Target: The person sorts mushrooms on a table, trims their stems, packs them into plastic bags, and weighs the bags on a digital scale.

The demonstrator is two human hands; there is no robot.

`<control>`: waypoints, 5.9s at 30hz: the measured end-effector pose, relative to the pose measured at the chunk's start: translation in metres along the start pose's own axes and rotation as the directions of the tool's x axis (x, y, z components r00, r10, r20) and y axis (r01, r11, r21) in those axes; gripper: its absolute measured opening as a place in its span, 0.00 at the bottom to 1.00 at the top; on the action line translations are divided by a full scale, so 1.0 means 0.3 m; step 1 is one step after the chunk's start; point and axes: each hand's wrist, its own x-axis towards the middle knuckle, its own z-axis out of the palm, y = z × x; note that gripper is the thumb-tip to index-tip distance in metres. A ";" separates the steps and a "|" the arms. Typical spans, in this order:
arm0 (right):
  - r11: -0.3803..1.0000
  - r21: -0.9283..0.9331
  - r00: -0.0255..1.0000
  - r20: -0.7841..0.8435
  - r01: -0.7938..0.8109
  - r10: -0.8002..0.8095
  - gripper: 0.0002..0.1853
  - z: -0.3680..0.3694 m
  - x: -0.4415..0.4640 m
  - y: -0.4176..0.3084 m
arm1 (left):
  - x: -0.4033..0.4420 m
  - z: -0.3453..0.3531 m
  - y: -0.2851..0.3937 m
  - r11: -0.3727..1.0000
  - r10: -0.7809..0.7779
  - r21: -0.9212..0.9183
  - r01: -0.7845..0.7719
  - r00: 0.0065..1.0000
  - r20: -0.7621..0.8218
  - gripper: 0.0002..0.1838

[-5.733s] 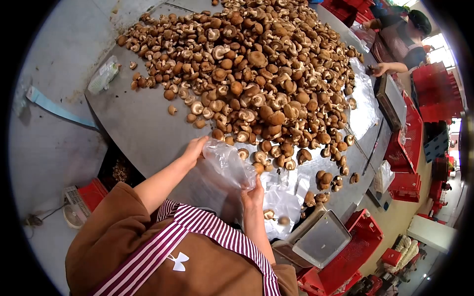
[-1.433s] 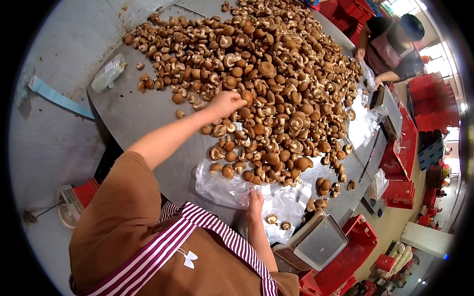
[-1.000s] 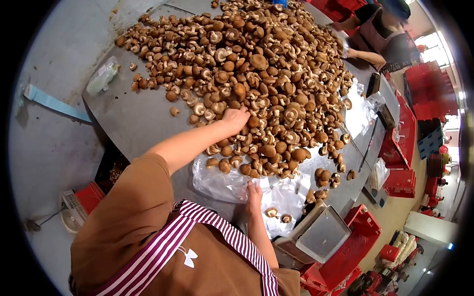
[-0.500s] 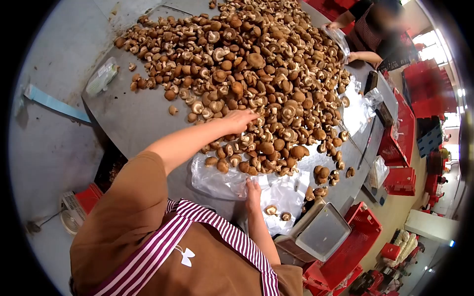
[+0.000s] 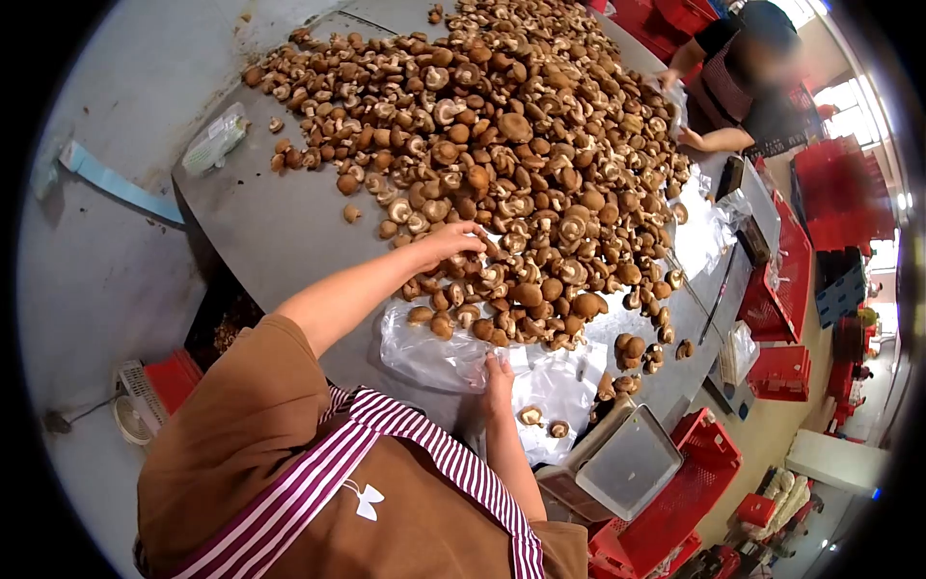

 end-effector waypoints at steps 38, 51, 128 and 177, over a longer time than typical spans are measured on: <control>1.000 0.004 1.000 -0.006 -0.017 0.017 0.08 0.004 -0.009 -0.009 | 0.110 0.051 -0.010 0.845 0.449 0.371 -0.385 0.888 -0.103 0.13; 0.998 -0.055 0.996 0.090 -0.021 0.026 0.09 -0.052 0.030 0.001 | -0.627 -0.205 -0.228 0.658 -0.097 -0.734 -0.168 0.948 -0.304 0.19; 0.998 0.065 0.998 -0.061 -0.009 0.012 0.14 0.043 -0.028 -0.040 | 0.241 -0.244 0.032 0.081 0.680 0.985 -0.150 0.731 0.055 0.07; 0.993 0.105 0.998 0.033 0.046 -0.050 0.15 0.022 -0.012 -0.020 | -0.461 -0.019 -0.179 0.341 0.413 0.857 -0.387 0.881 0.233 0.17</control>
